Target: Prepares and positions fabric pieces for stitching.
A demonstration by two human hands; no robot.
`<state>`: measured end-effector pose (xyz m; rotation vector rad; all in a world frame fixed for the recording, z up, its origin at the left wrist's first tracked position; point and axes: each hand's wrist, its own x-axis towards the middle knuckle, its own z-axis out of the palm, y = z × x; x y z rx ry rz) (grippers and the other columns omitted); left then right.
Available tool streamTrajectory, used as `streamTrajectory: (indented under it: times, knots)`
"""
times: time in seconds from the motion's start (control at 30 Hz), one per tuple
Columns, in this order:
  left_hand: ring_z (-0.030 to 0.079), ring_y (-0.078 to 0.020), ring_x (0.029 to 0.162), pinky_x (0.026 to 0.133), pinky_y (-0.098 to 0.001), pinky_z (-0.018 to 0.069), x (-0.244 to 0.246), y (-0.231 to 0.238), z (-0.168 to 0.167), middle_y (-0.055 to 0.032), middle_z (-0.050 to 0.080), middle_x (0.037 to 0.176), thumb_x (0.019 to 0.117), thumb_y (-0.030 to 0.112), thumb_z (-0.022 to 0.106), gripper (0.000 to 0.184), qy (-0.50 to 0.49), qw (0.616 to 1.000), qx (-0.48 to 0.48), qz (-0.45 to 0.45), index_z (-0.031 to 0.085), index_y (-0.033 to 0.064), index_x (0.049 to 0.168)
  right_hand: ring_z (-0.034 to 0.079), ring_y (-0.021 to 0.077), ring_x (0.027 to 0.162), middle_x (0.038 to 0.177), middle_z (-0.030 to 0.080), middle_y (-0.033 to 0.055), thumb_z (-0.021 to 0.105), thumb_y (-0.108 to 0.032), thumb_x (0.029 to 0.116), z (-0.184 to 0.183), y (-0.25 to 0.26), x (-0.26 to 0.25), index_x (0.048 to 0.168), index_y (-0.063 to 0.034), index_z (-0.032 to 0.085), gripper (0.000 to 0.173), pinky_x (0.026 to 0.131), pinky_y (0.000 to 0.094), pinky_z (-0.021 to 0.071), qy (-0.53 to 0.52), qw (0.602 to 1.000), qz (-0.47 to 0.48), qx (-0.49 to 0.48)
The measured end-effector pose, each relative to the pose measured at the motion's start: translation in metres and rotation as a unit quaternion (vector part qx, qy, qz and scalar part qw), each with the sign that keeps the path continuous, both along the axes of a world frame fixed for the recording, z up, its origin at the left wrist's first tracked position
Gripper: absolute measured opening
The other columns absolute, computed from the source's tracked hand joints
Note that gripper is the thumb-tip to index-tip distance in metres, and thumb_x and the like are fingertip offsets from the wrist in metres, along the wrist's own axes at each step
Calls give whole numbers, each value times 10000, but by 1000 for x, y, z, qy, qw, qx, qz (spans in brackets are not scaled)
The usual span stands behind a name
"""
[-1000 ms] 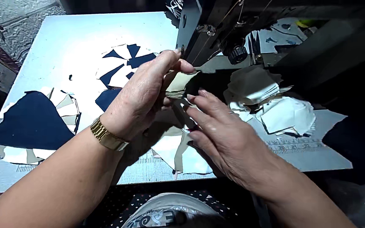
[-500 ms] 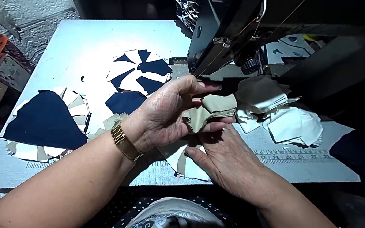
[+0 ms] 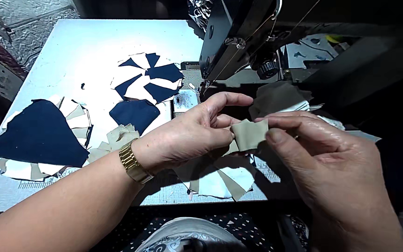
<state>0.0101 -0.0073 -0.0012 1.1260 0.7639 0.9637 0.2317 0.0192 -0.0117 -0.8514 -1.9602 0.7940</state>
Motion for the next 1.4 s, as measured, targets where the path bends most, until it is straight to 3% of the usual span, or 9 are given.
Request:
streamTrajectory:
  times: [0.1, 0.27, 0.43, 0.7, 0.87, 1.0, 1.07, 1.17, 1.4]
  knots:
    - [707, -169, 954, 849, -308, 595, 1, 0, -2, -154, 691, 1131, 989, -126, 464, 537, 10, 1000, 9, -9, 386, 50, 1490, 671, 85, 966, 1076, 680, -9, 726, -85, 919, -4, 1, -2, 1006, -83, 738, 88, 837, 211, 594, 62, 998, 8, 10]
    - [713, -190, 922, 778, -323, 624, -2, 2, -4, -164, 674, 1128, 1003, -109, 432, 421, 37, 999, 9, 26, 501, 19, 1398, 696, 77, 865, 1015, 710, -47, 635, -111, 1002, 2, 9, 16, 1079, -120, 697, 99, 790, 255, 616, 130, 991, 13, -40]
    - [538, -52, 617, 516, -184, 422, -2, 3, -8, -25, 632, 836, 1013, 52, 456, 268, 145, 978, 104, 111, 676, 29, 1164, 691, 61, 733, 878, 697, -71, 662, -102, 976, 11, 5, 19, 1010, -144, 690, 61, 659, 229, 624, 138, 989, -4, -53]
    - [646, -8, 746, 648, -206, 540, 9, -6, -7, 36, 704, 825, 903, 262, 774, 192, 225, 951, 207, 34, 742, 88, 978, 693, 40, 790, 902, 716, -67, 585, -135, 1027, 12, -12, -2, 1021, -103, 724, 143, 715, 189, 606, 37, 998, 42, -27]
    - [651, -10, 749, 690, -179, 554, 4, -1, -11, -7, 694, 817, 1009, 92, 620, 132, 166, 962, 211, 47, 708, -1, 975, 707, 133, 971, 1108, 723, 14, 485, -168, 1082, 9, -1, 8, 1198, -38, 694, 273, 874, 297, 605, 69, 996, 46, -42]
    - [655, -10, 780, 719, -176, 558, 4, -2, -8, -4, 689, 840, 1036, 76, 567, 161, 124, 969, 208, 44, 695, -8, 989, 668, 56, 1060, 1207, 688, -69, 572, -458, 1030, 6, -4, 9, 1336, -137, 631, 447, 908, 221, 558, 22, 990, 45, -129]
    - [653, -9, 775, 715, -174, 557, 5, -3, -8, -2, 689, 835, 1029, 79, 581, 152, 121, 968, 215, 50, 697, -11, 989, 693, 42, 935, 1077, 721, -63, 720, -317, 935, 4, -11, 4, 1270, -146, 677, 378, 821, 188, 586, 49, 979, 65, -184]
    - [664, -23, 779, 717, -187, 571, 5, -3, -9, 0, 697, 853, 1005, 64, 617, 108, 104, 972, 198, 70, 697, -6, 1021, 707, 72, 782, 923, 712, -28, 718, -22, 888, 1, -12, 6, 1093, -99, 698, 220, 729, 225, 634, 101, 976, 65, -179]
    - [595, -5, 645, 578, -157, 494, 2, 2, -11, 34, 631, 715, 996, 106, 633, 152, 176, 951, 239, 89, 686, 55, 863, 691, 59, 823, 992, 716, -33, 658, -48, 957, 3, 0, 29, 1127, -87, 700, 179, 737, 195, 606, 78, 990, 63, -102]
